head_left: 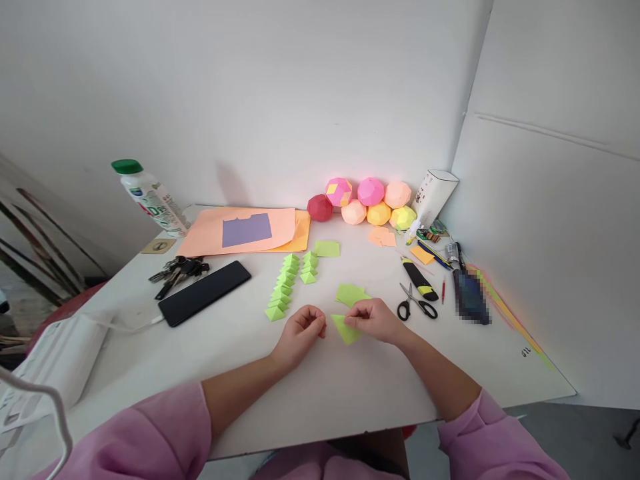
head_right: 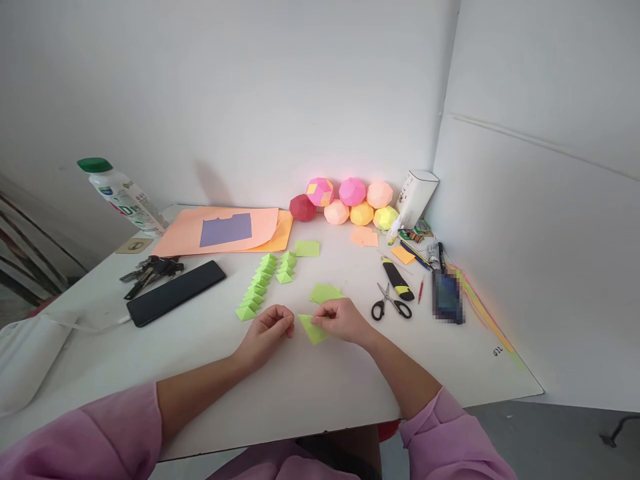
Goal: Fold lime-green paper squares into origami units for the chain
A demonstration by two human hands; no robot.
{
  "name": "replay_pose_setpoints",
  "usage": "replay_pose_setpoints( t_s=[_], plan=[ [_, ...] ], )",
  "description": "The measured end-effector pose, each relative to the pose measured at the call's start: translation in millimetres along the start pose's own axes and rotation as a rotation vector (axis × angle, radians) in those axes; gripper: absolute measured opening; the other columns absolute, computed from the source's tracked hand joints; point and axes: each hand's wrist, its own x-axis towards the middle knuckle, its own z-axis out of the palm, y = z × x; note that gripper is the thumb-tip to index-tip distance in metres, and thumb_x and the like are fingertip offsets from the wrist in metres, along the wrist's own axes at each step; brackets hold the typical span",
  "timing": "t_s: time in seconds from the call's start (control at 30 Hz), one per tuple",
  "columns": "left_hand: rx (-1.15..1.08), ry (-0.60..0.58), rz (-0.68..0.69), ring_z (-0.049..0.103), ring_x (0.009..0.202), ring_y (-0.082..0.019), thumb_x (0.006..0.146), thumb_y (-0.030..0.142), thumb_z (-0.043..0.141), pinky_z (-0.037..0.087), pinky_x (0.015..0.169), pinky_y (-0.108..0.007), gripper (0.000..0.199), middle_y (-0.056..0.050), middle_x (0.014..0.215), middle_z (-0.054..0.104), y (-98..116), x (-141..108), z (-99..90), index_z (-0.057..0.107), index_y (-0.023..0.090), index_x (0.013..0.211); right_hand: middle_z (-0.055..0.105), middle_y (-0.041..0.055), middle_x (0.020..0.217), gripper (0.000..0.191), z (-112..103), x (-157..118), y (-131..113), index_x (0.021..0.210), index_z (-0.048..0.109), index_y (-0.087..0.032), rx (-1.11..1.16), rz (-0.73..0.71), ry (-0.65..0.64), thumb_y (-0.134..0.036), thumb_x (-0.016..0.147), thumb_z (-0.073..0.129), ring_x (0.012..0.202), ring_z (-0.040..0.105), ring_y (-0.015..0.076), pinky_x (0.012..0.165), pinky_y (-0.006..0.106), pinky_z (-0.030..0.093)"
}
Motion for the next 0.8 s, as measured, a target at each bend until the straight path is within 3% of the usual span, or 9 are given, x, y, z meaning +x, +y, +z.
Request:
replay_pose_setpoints(
  t_s=[0.17,0.33,0.67,0.8],
  plan=[
    [-0.054,-0.074,0.044,0.052,0.065,-0.011,0.078,0.037,0.056,0.044,0.065,-0.026,0.020,-0.001,0.076,0.056,1.1,-0.4,0.1,0.052,0.018,0.082,0.061,0.0014,0.067,0.021,-0.8,0.9,1.9,0.071,0.067,-0.013,0.034,-0.015,-0.029,-0.034,0.071,0.065,0.060,0.052,0.0111,0.055,0.022,0.039],
    [0.037,-0.173,-0.007,0.050,0.060,-0.011,0.074,0.039,0.061,0.043,0.060,-0.024,0.024,0.002,0.064,0.053,-1.2,0.0,0.7,0.054,0.016,0.075,0.060,0.0014,0.065,0.021,12.3,-0.4,4.3,0.071,0.067,-0.013,-0.001,-0.016,-0.078,-0.033,0.073,0.062,0.059,0.051,0.0108,0.052,0.021,0.038],
    [0.006,-0.026,0.010,0.050,0.058,-0.011,0.080,0.039,0.053,0.043,0.062,-0.025,0.023,0.002,0.061,0.053,2.5,-0.7,0.2,0.048,0.018,0.074,0.061,0.0020,0.065,0.024,-0.2,-0.5,0.9,0.069,0.068,-0.013,-0.033,-0.032,-0.038,-0.037,0.072,0.063,0.058,0.050,0.0114,0.051,0.022,0.038],
    [-0.077,-0.091,0.041,0.054,0.066,-0.011,0.081,0.037,0.055,0.046,0.066,-0.026,0.020,0.001,0.073,0.055,0.5,-0.4,1.5,0.048,0.018,0.083,0.060,0.0013,0.064,0.025,0.6,-1.4,0.1,0.073,0.070,-0.014,0.017,-0.035,-0.010,-0.038,0.073,0.062,0.057,0.049,0.0113,0.049,0.022,0.038]
  ],
)
